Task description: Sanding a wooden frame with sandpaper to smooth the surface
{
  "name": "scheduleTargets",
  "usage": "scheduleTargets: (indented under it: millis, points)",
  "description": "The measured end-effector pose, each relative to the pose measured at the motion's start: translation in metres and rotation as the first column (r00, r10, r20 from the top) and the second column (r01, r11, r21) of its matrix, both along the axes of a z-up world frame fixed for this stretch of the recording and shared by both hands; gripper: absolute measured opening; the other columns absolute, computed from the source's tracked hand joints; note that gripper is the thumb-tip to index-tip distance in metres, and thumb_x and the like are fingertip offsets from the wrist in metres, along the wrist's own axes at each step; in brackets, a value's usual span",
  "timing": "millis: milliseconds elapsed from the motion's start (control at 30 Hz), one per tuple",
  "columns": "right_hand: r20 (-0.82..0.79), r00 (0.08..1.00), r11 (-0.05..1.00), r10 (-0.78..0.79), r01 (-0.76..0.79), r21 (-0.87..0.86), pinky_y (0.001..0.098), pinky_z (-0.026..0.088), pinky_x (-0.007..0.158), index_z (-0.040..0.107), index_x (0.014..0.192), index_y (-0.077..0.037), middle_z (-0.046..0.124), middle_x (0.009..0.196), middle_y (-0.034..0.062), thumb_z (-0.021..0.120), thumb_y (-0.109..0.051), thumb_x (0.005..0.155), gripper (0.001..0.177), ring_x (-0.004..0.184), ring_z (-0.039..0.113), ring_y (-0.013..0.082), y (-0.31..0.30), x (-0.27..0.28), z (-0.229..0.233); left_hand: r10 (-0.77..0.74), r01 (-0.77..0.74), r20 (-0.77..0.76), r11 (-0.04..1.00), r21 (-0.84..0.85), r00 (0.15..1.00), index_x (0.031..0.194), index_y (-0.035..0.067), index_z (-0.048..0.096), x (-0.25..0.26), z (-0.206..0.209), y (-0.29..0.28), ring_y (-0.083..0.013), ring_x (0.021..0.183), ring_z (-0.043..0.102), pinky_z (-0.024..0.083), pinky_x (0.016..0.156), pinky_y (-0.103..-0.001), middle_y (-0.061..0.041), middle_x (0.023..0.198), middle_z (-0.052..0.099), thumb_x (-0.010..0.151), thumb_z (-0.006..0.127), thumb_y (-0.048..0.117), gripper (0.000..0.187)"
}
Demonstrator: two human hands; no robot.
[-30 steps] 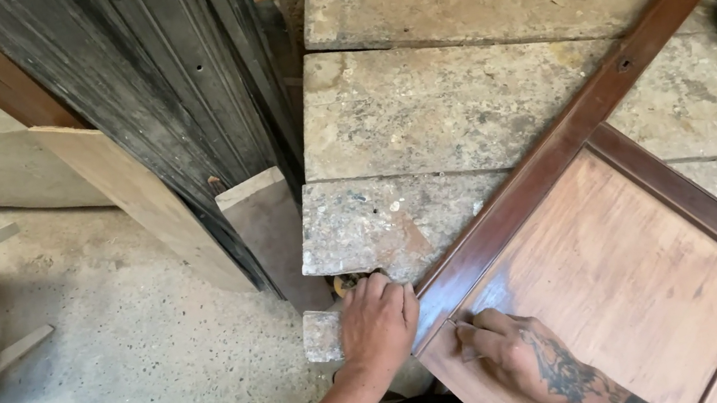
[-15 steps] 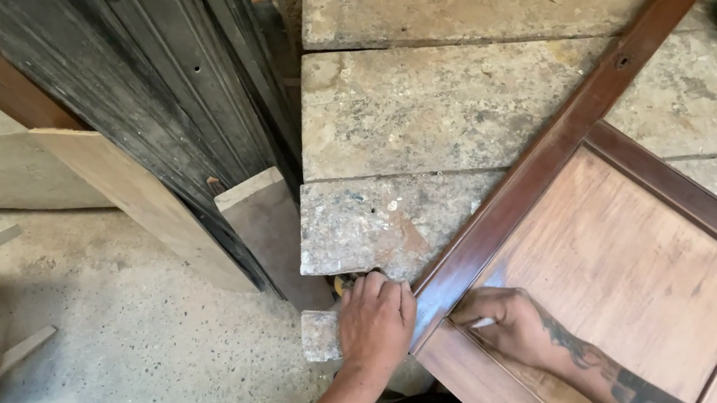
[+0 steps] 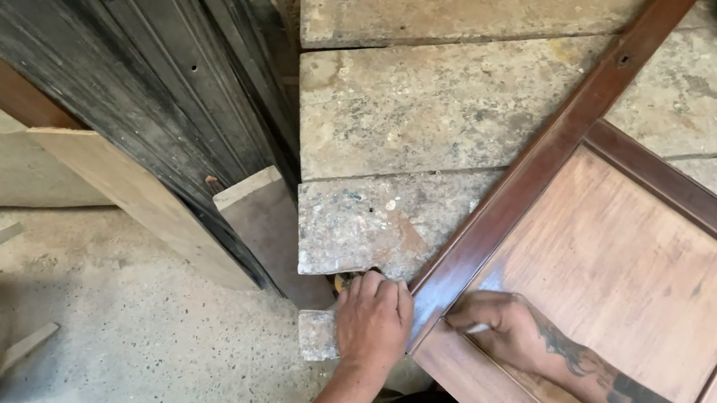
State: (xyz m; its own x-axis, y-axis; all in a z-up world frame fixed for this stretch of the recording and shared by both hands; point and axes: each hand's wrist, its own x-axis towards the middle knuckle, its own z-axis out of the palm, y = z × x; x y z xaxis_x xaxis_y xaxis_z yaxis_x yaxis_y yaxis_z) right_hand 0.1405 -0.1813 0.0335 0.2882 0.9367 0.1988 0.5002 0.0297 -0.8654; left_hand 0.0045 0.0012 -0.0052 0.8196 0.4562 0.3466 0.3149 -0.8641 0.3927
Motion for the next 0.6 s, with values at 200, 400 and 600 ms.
scheduleTargets:
  millis: [200, 400, 600]
  points:
    - [-0.292, 0.94, 0.944, -0.174, 0.075, -0.321, 0.0237, 0.065, 0.057, 0.087, 0.09, -0.012, 0.086, 0.086, 0.002, 0.078, -0.006, 0.084, 0.013, 0.068, 0.08, 0.0104, -0.009, 0.009, -0.016, -0.025, 0.017, -0.115, 0.998, -0.067, 0.993, 0.071, 0.01, 0.062, 0.0, 0.002, 0.0, -0.0271, 0.071, 0.052, 0.044, 0.064, -0.047, -0.006, 0.075, 0.055, 0.1, 0.055, 0.025, 0.034]
    - [-0.476, 0.823, 0.92, -0.31, 0.134, -0.367, 0.0254, 0.052, 0.04, 0.086, 0.087, -0.002, 0.081, 0.082, 0.007, 0.077, 0.003, 0.086, 0.01, 0.048, 0.066, 0.0117, 0.001, 0.003, -0.021, -0.021, 0.02, -0.063, 0.999, -0.026, 0.998, 0.07, 0.01, 0.062, 0.0, 0.004, 0.0, -0.0305, 0.072, 0.054, 0.041, 0.063, -0.049, -0.008, 0.075, 0.056, 0.099, 0.056, 0.025, 0.033]
    - [-0.237, 0.957, 0.973, -0.165, 0.119, -0.197, 0.0242, 0.063, 0.063, 0.085, 0.086, -0.014, 0.085, 0.085, 0.0001, 0.081, -0.009, 0.083, 0.008, 0.074, 0.081, 0.0107, -0.002, 0.003, -0.023, -0.008, 0.007, -0.061, 1.0, -0.028, 0.998, 0.069, 0.01, 0.063, 0.0, 0.002, 0.001, -0.0296, 0.071, 0.053, 0.041, 0.063, -0.048, -0.007, 0.074, 0.055, 0.099, 0.057, 0.025, 0.033]
